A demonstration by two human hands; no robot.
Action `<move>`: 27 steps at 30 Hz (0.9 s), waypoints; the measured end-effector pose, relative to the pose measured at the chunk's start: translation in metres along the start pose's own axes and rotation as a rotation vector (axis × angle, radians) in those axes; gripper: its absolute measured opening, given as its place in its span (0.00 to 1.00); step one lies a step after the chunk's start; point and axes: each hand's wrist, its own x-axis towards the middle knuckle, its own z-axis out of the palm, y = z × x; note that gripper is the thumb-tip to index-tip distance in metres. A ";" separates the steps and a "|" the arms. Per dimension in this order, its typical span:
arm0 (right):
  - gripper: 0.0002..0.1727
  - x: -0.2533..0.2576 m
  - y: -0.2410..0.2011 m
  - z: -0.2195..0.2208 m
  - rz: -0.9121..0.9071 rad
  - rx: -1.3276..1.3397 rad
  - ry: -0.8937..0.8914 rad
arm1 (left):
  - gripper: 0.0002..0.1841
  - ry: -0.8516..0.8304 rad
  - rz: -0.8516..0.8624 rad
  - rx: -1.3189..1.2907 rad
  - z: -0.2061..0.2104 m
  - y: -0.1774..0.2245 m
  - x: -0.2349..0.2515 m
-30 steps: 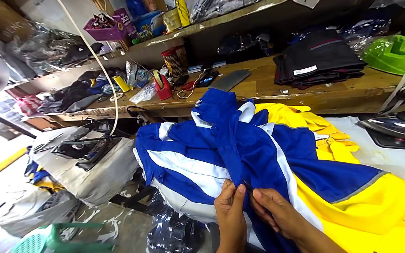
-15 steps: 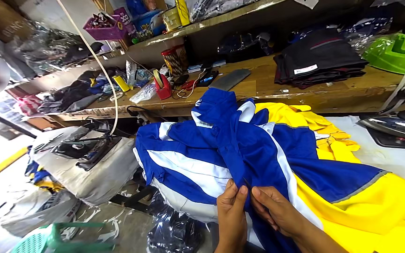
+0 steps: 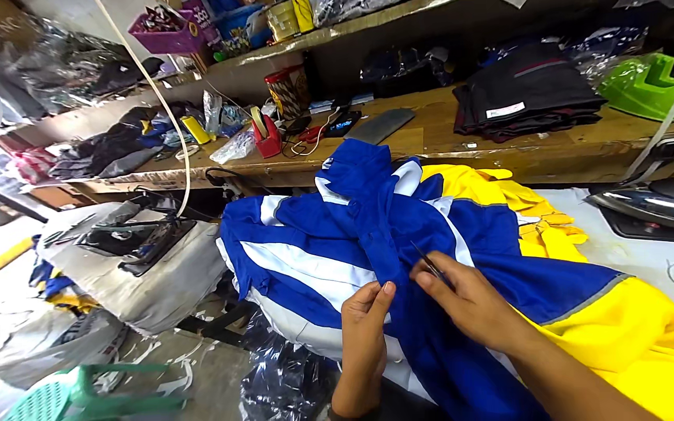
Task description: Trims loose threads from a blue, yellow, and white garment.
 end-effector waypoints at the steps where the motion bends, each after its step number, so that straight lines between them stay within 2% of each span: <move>1: 0.18 0.007 -0.002 0.002 0.015 0.044 -0.023 | 0.08 -0.016 -0.003 0.004 0.000 0.002 0.002; 3: 0.11 0.019 -0.004 0.004 0.036 0.210 -0.070 | 0.08 -0.031 0.023 0.039 -0.002 0.004 0.006; 7: 0.08 0.021 0.004 0.012 0.072 0.559 -0.099 | 0.09 -0.058 0.079 0.086 -0.006 0.005 0.008; 9: 0.08 0.019 0.009 0.016 0.094 0.709 -0.126 | 0.11 -0.073 -0.016 -0.032 -0.005 0.007 0.006; 11: 0.08 0.020 0.011 0.012 0.084 0.682 -0.158 | 0.11 -0.092 -0.098 -0.155 -0.004 0.006 0.006; 13: 0.07 0.023 0.010 0.000 -0.017 0.384 -0.150 | 0.10 -0.105 -0.060 -0.125 -0.004 0.004 0.006; 14: 0.09 0.023 0.009 -0.009 -0.097 0.166 -0.143 | 0.10 -0.112 -0.021 -0.074 -0.004 0.005 0.007; 17: 0.30 0.022 -0.008 -0.038 -0.306 -0.412 -0.092 | 0.10 -0.113 0.050 0.047 -0.002 0.013 0.008; 18: 0.32 0.022 -0.015 -0.048 -0.391 -0.546 -0.070 | 0.09 -0.125 0.063 0.073 -0.002 0.016 0.009; 21: 0.26 0.027 -0.037 -0.072 -0.605 -0.813 -0.082 | 0.09 -0.177 0.103 0.148 -0.001 0.020 0.011; 27: 0.19 0.039 -0.066 -0.081 -0.773 -1.035 -0.211 | 0.09 -0.194 0.150 0.248 0.002 0.023 0.013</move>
